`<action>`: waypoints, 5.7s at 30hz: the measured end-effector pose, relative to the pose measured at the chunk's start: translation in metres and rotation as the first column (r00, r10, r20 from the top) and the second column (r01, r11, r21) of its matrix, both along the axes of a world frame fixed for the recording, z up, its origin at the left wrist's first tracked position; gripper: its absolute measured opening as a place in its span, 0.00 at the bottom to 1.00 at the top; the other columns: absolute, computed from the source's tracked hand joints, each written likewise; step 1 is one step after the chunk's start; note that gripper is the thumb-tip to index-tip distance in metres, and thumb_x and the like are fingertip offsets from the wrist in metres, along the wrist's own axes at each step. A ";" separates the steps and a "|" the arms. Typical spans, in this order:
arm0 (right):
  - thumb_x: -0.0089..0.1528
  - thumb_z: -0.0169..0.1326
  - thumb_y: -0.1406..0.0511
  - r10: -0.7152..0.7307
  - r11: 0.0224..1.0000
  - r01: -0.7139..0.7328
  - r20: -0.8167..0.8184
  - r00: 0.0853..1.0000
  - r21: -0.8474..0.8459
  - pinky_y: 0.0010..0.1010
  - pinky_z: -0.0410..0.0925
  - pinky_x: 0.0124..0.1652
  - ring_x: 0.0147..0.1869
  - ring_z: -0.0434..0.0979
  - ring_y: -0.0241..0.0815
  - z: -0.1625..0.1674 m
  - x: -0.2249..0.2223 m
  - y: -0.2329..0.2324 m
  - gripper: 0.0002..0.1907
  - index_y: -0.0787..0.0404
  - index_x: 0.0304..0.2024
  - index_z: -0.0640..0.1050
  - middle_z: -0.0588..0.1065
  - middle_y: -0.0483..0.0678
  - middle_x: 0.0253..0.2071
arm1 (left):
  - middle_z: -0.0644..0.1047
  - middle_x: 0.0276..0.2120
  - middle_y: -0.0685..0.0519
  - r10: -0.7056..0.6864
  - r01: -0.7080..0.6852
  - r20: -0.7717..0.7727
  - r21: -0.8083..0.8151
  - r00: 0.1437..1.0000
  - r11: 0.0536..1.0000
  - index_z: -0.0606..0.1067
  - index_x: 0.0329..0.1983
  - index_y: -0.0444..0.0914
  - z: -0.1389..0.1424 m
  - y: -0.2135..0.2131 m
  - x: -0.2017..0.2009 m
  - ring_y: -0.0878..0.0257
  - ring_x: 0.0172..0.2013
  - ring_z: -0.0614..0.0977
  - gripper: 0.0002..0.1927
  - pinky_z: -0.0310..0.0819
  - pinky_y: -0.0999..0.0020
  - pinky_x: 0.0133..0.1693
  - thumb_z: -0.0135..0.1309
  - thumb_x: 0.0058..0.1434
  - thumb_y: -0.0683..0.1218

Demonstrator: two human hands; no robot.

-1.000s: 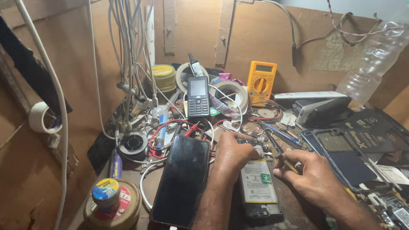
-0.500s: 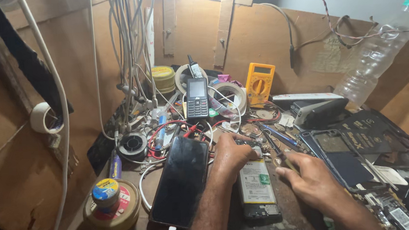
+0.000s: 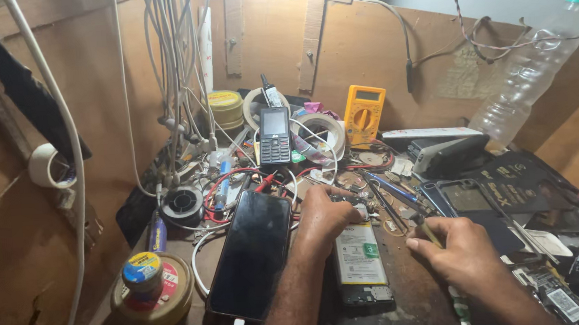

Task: The person uses a screwdriver to loosen screws on the back of a disassembled smartphone. They then lift the battery slightly to inspect the interior and reposition the phone on the workbench.

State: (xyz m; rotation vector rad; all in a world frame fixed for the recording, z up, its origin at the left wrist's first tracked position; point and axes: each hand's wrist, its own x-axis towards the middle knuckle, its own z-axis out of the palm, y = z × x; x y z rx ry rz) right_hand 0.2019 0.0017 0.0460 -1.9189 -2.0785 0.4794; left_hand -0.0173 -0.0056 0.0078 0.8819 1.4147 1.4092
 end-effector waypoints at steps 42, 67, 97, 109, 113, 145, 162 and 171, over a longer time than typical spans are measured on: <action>0.65 0.52 0.61 0.187 0.980 -0.143 -0.389 0.902 0.140 0.37 0.72 0.39 0.35 0.78 0.41 -0.005 -0.037 0.001 0.15 0.64 0.49 0.79 0.83 0.54 0.34 | 0.84 0.33 0.40 -0.175 0.165 0.283 0.060 0.943 0.985 0.79 0.47 0.27 -0.005 0.004 -0.002 0.55 0.31 0.87 0.24 0.83 0.61 0.35 0.66 0.43 0.32; 0.63 0.54 0.62 0.277 0.958 -0.216 -0.420 0.864 0.187 0.34 0.75 0.35 0.34 0.84 0.38 -0.011 -0.048 -0.004 0.13 0.64 0.44 0.80 0.85 0.51 0.34 | 0.83 0.32 0.39 -0.159 0.134 0.309 0.100 0.938 0.986 0.79 0.46 0.27 -0.014 0.009 0.004 0.55 0.30 0.86 0.22 0.83 0.61 0.33 0.64 0.44 0.32; 0.61 0.59 0.62 0.213 0.976 -0.161 -0.519 0.828 0.143 0.29 0.71 0.39 0.36 0.78 0.34 -0.022 -0.033 0.005 0.13 0.66 0.41 0.84 0.83 0.48 0.33 | 0.84 0.33 0.41 -0.112 0.091 0.251 0.092 0.961 0.992 0.80 0.45 0.27 -0.008 0.005 0.004 0.56 0.30 0.86 0.22 0.82 0.61 0.34 0.65 0.43 0.33; 0.59 0.60 0.57 0.318 0.917 -0.258 -0.165 0.934 0.303 0.39 0.73 0.40 0.38 0.84 0.47 -0.006 -0.037 0.001 0.22 0.69 0.46 0.79 0.82 0.60 0.37 | 0.84 0.32 0.42 -0.086 0.077 0.186 0.054 0.979 0.996 0.80 0.44 0.28 -0.010 0.007 0.007 0.56 0.30 0.86 0.22 0.82 0.61 0.33 0.66 0.42 0.33; 0.59 0.58 0.57 0.329 0.927 -0.284 -0.166 0.930 0.244 0.40 0.73 0.40 0.38 0.83 0.49 -0.009 -0.033 0.009 0.22 0.68 0.47 0.78 0.82 0.59 0.37 | 0.84 0.33 0.42 -0.078 0.070 0.171 0.056 0.982 0.996 0.80 0.44 0.28 -0.012 0.007 0.008 0.56 0.31 0.86 0.22 0.83 0.61 0.33 0.66 0.41 0.33; 0.61 0.54 0.66 0.438 0.827 -0.431 0.067 0.896 0.361 0.52 0.67 0.43 0.46 0.77 0.65 0.017 -0.051 -0.020 0.09 0.67 0.39 0.72 0.75 0.61 0.40 | 0.84 0.33 0.43 -0.028 0.027 0.060 0.022 0.998 0.999 0.81 0.39 0.32 -0.009 0.007 0.010 0.58 0.33 0.86 0.21 0.82 0.63 0.35 0.68 0.38 0.37; 0.60 0.58 0.60 0.263 0.883 -0.203 -0.086 0.961 0.423 0.45 0.70 0.38 0.35 0.81 0.57 0.003 -0.034 0.003 0.15 0.67 0.39 0.79 0.78 0.62 0.32 | 0.84 0.34 0.44 -0.008 0.008 0.016 -0.030 1.000 1.000 0.82 0.40 0.32 -0.006 0.006 0.011 0.59 0.33 0.87 0.22 0.82 0.64 0.37 0.69 0.38 0.38; 0.59 0.60 0.57 0.146 0.966 -0.072 -0.296 0.944 0.247 0.36 0.68 0.29 0.26 0.75 0.39 -0.009 -0.025 0.009 0.16 0.64 0.40 0.83 0.79 0.53 0.22 | 0.84 0.34 0.43 -0.048 0.049 0.126 -0.007 0.991 0.999 0.80 0.43 0.30 -0.006 0.004 0.010 0.57 0.32 0.86 0.22 0.82 0.61 0.35 0.68 0.41 0.34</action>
